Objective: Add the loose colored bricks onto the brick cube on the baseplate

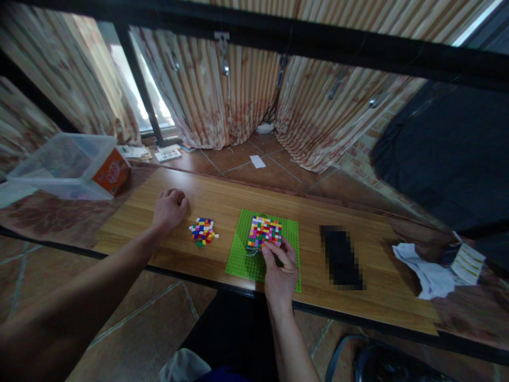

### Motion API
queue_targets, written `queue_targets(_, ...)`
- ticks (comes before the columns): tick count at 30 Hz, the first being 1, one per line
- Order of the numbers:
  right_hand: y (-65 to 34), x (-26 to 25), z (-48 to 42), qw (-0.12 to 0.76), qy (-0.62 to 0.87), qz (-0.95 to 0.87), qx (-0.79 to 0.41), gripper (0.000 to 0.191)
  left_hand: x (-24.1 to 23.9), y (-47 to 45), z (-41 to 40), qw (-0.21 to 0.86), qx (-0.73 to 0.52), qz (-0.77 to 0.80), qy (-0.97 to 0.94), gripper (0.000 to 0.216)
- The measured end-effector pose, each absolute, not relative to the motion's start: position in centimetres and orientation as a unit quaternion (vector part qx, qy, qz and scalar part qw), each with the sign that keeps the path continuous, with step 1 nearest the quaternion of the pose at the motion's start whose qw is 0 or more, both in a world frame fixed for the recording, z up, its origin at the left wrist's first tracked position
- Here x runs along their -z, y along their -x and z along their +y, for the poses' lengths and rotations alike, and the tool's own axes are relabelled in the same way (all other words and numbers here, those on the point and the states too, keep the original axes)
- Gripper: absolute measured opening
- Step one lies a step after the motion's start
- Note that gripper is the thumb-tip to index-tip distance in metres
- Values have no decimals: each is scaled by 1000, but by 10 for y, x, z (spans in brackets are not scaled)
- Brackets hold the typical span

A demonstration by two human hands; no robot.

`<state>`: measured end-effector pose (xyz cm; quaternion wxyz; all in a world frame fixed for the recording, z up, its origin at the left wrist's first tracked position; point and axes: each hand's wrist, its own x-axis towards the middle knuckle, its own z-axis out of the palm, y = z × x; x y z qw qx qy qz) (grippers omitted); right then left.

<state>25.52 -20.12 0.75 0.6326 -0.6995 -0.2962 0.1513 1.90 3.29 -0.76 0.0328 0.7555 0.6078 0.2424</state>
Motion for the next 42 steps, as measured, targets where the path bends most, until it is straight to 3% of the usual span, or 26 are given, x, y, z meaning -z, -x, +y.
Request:
queue_targets(7, -260, -11, -204, 569, 723, -385, -71, 18, 9, -19, 34, 28, -243, 610, -754, 28)
queue_targets(29, -270, -11, -204, 485, 711, -510, 12, 19, 7, -19, 33, 27, -237, 609, -757, 27)
queue_targets(42, -259, -8, -199, 588, 716, -368, -80, 20, 9, -19, 34, 37, -242, 609, -754, 28)
